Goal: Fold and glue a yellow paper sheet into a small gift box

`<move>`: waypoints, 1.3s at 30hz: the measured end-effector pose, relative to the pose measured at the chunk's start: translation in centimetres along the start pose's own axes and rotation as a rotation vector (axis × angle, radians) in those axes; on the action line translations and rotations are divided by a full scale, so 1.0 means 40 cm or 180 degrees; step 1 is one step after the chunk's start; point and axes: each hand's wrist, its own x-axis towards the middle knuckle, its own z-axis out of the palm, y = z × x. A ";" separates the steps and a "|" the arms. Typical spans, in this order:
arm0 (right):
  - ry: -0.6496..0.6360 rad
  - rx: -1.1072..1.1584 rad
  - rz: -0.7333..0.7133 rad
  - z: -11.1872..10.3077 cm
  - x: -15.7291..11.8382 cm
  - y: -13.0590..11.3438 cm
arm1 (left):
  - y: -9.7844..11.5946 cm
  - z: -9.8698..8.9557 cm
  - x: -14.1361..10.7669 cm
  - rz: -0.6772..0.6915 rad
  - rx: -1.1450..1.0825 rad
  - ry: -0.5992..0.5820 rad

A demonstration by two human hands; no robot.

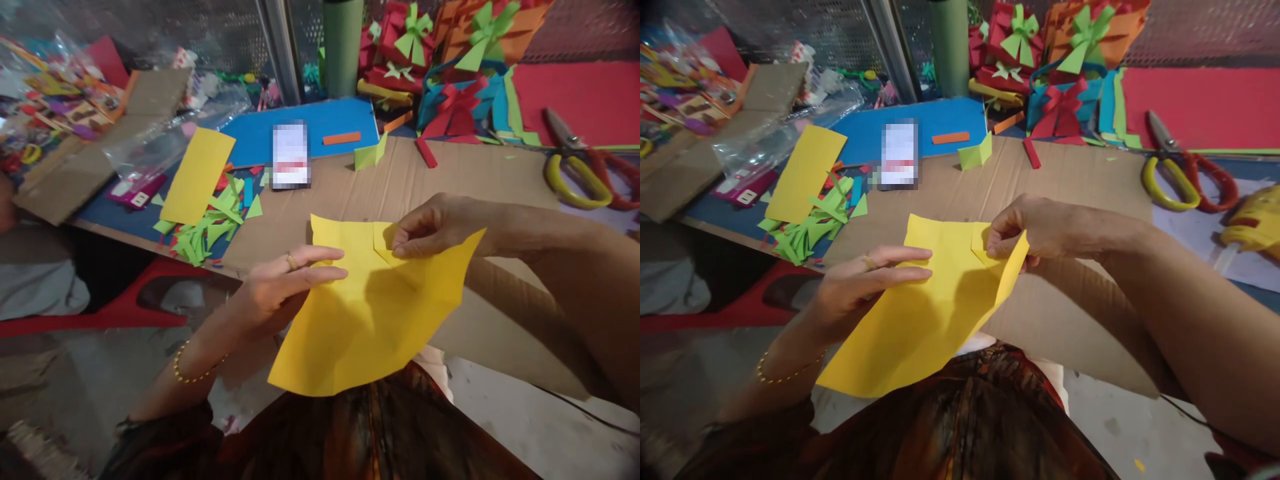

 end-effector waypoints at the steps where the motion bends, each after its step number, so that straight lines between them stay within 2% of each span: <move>1: -0.0068 0.0006 -0.0014 -0.001 0.000 -0.001 | -0.001 0.007 0.010 0.0052 -0.0026 0.0015; 5: -0.0108 0.0023 -0.0029 -0.005 0.003 0.003 | 0.001 0.039 0.049 0.0098 0.0023 0.0187; 8: -0.0097 0.0052 -0.0010 -0.005 0.005 0.010 | 0.011 0.053 0.064 -0.0129 0.0213 0.0229; 11: -0.0079 0.0093 -0.0059 -0.005 0.006 0.017 | 0.019 0.058 0.062 -0.0307 0.0461 -0.0029; 16: -0.0257 0.0109 -0.0031 -0.010 0.009 0.026 | 0.026 0.056 0.041 -0.0005 0.0790 -0.0424; 19: -0.0214 0.0112 -0.0050 -0.010 0.008 0.024 | 0.042 0.048 0.033 0.0059 0.0832 -0.0490; 23: -0.0094 -0.0021 -0.0066 -0.007 0.005 0.017 | 0.062 0.038 0.028 -0.0064 0.0799 -0.0532; 28: -0.0028 -0.0089 -0.0042 -0.004 0.004 0.011 | 0.050 0.044 0.029 -0.0094 0.0950 -0.0541; 33: 0.0035 -0.0116 -0.0060 -0.003 0.004 0.010 | 0.045 0.032 0.051 -0.0352 0.0779 -0.0737; 39: -0.0042 -0.0121 0.0010 -0.004 0.000 0.003 | 0.016 0.014 0.113 -0.0469 0.0490 -0.0974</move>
